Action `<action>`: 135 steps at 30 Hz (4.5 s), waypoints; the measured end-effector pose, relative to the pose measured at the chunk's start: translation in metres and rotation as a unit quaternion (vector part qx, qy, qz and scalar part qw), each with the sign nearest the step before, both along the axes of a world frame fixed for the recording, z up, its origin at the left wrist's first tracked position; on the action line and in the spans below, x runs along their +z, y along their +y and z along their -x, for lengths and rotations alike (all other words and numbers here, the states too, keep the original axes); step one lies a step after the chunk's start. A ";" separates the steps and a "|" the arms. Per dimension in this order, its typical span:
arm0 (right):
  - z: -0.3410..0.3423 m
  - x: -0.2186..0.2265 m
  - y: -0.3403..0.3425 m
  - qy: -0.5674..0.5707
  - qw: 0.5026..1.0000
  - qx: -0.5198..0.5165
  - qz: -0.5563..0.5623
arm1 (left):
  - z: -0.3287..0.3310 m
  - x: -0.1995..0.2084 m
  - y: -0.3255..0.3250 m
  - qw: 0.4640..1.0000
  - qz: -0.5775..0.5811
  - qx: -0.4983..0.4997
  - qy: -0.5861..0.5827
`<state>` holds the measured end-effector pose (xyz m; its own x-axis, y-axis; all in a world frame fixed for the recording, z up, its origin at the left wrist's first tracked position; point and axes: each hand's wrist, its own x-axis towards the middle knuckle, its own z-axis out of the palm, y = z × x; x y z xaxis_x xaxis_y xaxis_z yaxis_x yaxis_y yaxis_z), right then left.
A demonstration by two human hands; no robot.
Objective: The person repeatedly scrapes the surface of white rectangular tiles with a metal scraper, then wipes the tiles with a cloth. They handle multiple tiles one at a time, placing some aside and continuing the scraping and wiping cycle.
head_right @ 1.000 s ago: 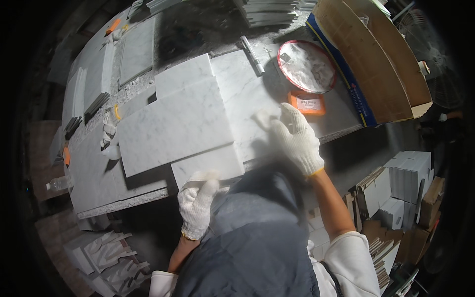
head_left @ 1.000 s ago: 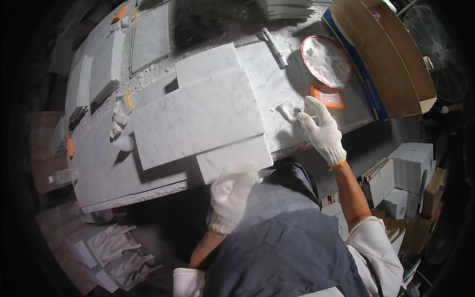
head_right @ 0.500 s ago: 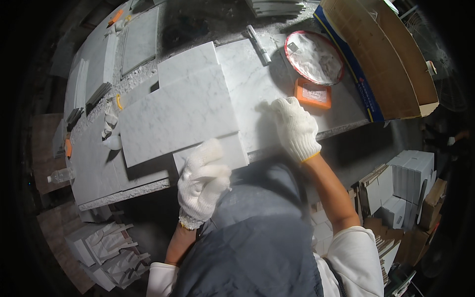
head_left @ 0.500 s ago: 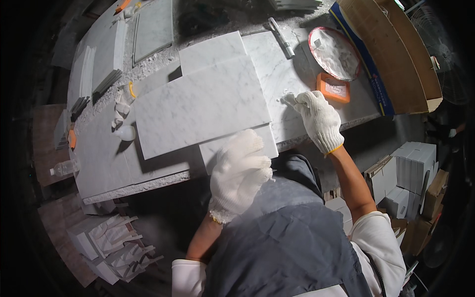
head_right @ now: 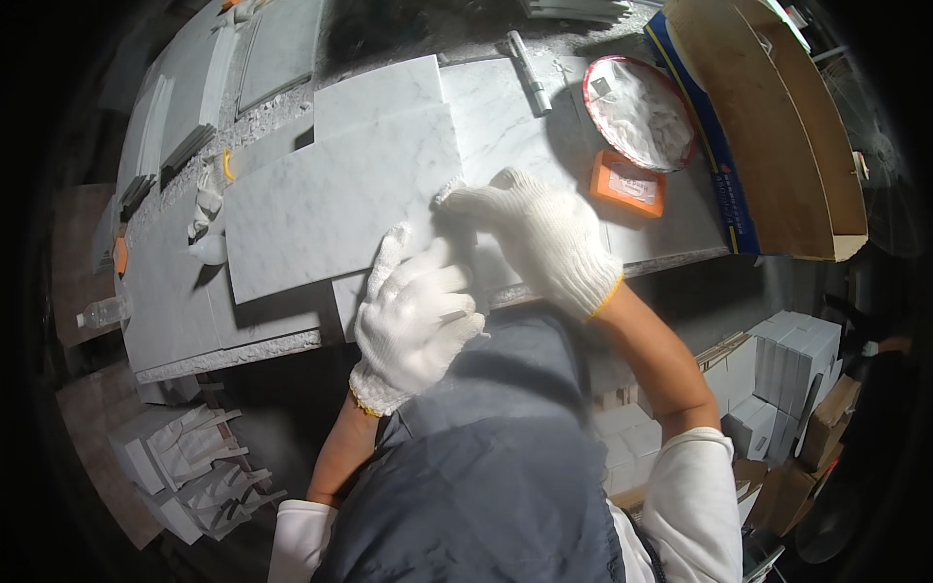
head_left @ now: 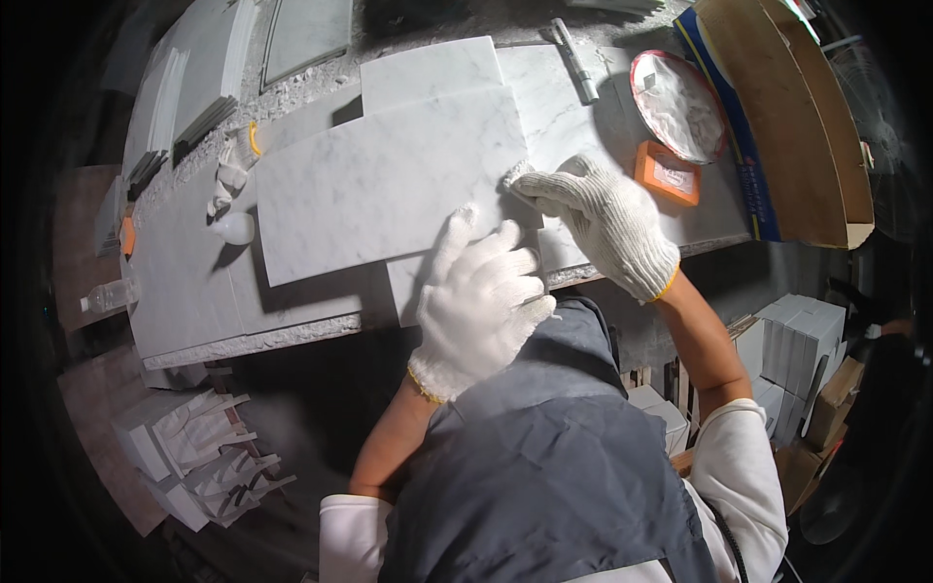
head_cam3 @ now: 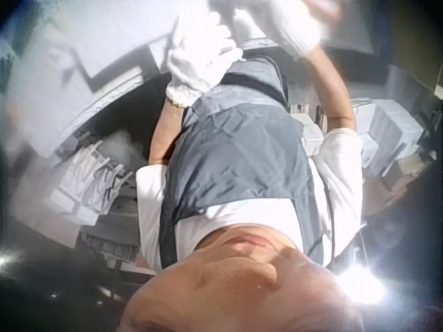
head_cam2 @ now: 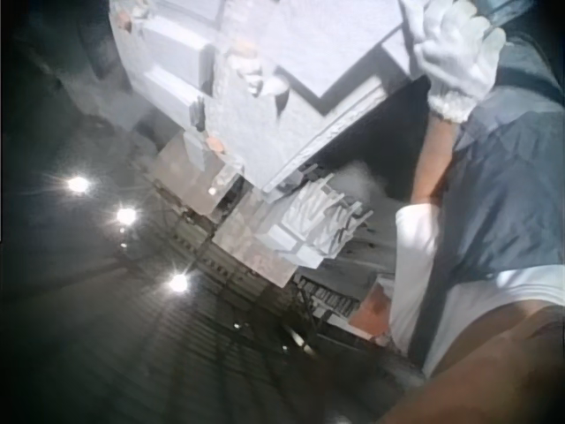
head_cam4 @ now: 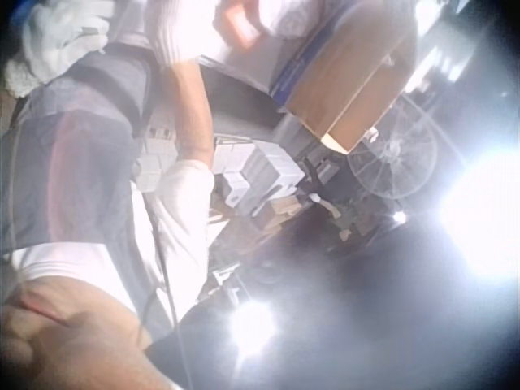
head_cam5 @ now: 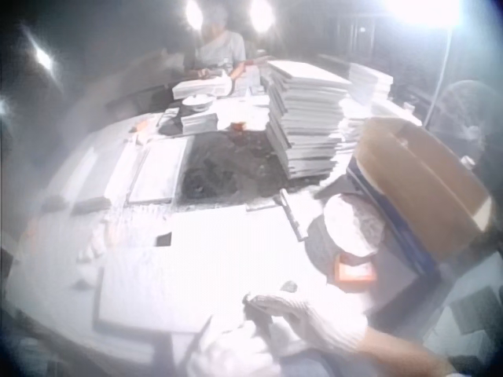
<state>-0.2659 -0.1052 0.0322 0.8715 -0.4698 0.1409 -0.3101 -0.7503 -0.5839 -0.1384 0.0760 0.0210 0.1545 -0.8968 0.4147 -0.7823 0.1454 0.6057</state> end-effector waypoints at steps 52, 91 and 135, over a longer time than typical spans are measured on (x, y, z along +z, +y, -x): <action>0.036 -0.047 -0.036 -0.094 0.981 -0.162 0.047 | 0.004 0.009 0.019 0.967 -0.055 0.052 0.242; 0.040 0.007 0.012 -0.212 0.953 -0.021 -0.215 | 0.010 0.031 -0.001 0.950 0.070 0.035 0.301; 0.013 -0.017 -0.017 -0.021 0.978 0.034 -0.204 | -0.045 0.001 0.077 0.931 0.086 0.322 0.146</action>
